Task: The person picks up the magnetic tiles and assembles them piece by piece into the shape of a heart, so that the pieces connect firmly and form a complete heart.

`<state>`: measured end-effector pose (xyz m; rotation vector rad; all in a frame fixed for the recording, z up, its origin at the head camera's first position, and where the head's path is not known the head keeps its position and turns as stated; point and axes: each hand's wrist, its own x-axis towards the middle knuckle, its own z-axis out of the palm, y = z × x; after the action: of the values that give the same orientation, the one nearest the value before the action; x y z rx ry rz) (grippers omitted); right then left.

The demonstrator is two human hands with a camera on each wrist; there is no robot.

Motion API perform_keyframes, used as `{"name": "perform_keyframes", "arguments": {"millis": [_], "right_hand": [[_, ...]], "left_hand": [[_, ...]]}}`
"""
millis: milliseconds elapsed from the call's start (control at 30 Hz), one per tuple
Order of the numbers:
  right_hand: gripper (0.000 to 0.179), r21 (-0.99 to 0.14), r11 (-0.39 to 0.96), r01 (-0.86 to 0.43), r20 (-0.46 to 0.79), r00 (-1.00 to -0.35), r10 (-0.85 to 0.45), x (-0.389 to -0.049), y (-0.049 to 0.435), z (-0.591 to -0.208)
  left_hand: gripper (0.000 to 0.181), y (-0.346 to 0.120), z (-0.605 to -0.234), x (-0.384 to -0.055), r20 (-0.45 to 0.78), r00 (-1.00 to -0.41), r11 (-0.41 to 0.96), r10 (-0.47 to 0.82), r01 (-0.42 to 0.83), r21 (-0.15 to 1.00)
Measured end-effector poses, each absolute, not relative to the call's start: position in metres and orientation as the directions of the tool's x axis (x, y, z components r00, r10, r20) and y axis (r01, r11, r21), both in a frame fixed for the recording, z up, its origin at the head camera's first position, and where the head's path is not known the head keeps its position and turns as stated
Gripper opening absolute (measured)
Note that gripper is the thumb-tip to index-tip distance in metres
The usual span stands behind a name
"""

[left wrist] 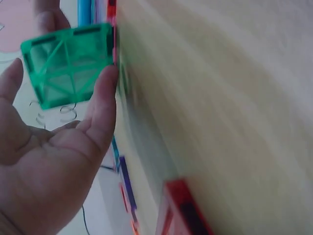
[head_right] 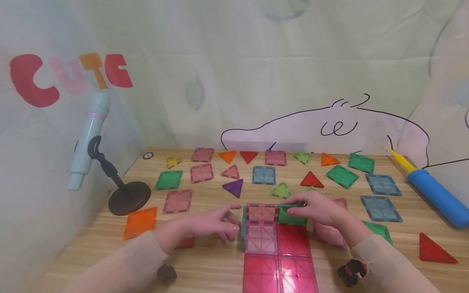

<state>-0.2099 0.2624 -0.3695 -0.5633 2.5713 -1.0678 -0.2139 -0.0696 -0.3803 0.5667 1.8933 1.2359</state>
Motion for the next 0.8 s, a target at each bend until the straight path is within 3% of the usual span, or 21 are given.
{"name": "perform_keyframes", "arguments": {"millis": [167,433,633,800], "right_hand": [[0.032,-0.729,0.639,-0.247,-0.118,-0.874,-0.472,-0.21,0.264,-0.37],[0.037,-0.716,0.656,-0.239,-0.113,-0.888,-0.446,-0.207,0.268,-0.37],[0.04,-0.698,0.662,-0.272,-0.069,-0.895,-0.441,-0.205,0.275,-0.373],[0.039,-0.697,0.658,-0.286,-0.059,-0.891,-0.449,-0.202,0.28,-0.371]], "left_hand": [[0.073,-0.086,-0.379,-0.222,-0.328,-0.693,0.501,0.641,0.055,0.864],[0.074,-0.134,-0.379,-0.243,-0.181,-0.862,0.679,0.473,0.226,0.699],[0.083,-0.175,-0.386,-0.258,-0.066,-0.905,0.74,0.42,0.3,0.602],[0.088,-0.197,-0.388,-0.263,-0.111,-0.923,0.859,0.368,0.292,0.421]]}}
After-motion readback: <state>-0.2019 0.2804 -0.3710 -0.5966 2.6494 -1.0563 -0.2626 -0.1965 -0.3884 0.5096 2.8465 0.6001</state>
